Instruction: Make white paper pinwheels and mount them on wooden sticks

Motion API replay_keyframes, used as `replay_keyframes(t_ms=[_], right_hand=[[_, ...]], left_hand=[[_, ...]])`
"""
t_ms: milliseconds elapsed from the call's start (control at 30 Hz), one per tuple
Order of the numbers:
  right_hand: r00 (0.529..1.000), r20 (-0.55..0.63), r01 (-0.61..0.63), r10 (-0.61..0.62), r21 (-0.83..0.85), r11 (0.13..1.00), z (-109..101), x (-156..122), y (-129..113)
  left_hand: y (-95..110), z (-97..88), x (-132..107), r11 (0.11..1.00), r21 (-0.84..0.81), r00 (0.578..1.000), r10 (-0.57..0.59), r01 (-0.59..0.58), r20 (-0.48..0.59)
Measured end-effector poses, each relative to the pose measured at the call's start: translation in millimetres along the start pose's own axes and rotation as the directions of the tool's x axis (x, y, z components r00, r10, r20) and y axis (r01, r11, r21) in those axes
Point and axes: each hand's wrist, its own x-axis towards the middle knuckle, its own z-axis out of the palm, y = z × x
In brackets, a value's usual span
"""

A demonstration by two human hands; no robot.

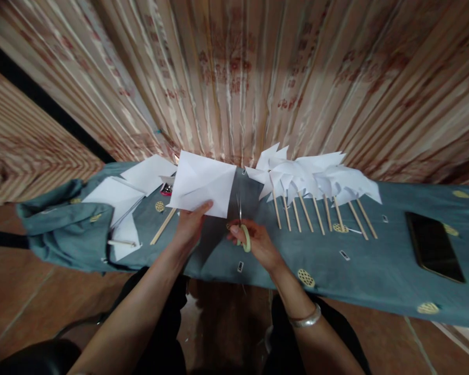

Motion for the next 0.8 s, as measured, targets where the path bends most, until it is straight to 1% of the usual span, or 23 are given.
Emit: replay_keyframes(t_ms=[100, 200, 400, 567, 700, 800], right_hand=[[0.986, 0.146, -0.079, 0.087, -0.057, 0.995, -5.0, -6.1, 6.1], [0.963, 0.227, -0.132, 0.148, -0.084, 0.988, -8.4, -9.6, 7.7], [0.957, 0.233, -0.152, 0.173, -0.108, 0.983, -8.2, -11.6, 3.6], [0.964, 0.218, -0.128, 0.151, -0.112, 0.985, -6.8, -10.8, 4.3], [0.969, 0.211, -0.107, 0.132, -0.125, 0.986, -7.0, -9.9, 5.0], [0.969, 0.218, -0.091, 0.119, -0.136, 0.987, -7.3, -9.7, 5.0]], left_hand=[[5.6, -3.1, 3.5, 1.0, -0.005, 1.0, 0.012, -0.013, -0.023], [7.3, -3.4, 3.1, 1.0, 0.012, 1.0, 0.022, -0.022, -0.01], [1.7, -1.6, -1.4, 1.0, -0.016, 0.999, 0.023, -0.023, 0.032], [-2.1, 0.2, -2.6, 1.0, 0.026, 1.0, 0.009, -0.01, 0.014], [-5.1, 0.6, -3.0, 1.0, -0.015, 0.999, 0.022, -0.021, 0.043], [-7.0, 0.5, -3.6, 1.0, -0.009, 0.999, 0.02, -0.019, 0.046]])
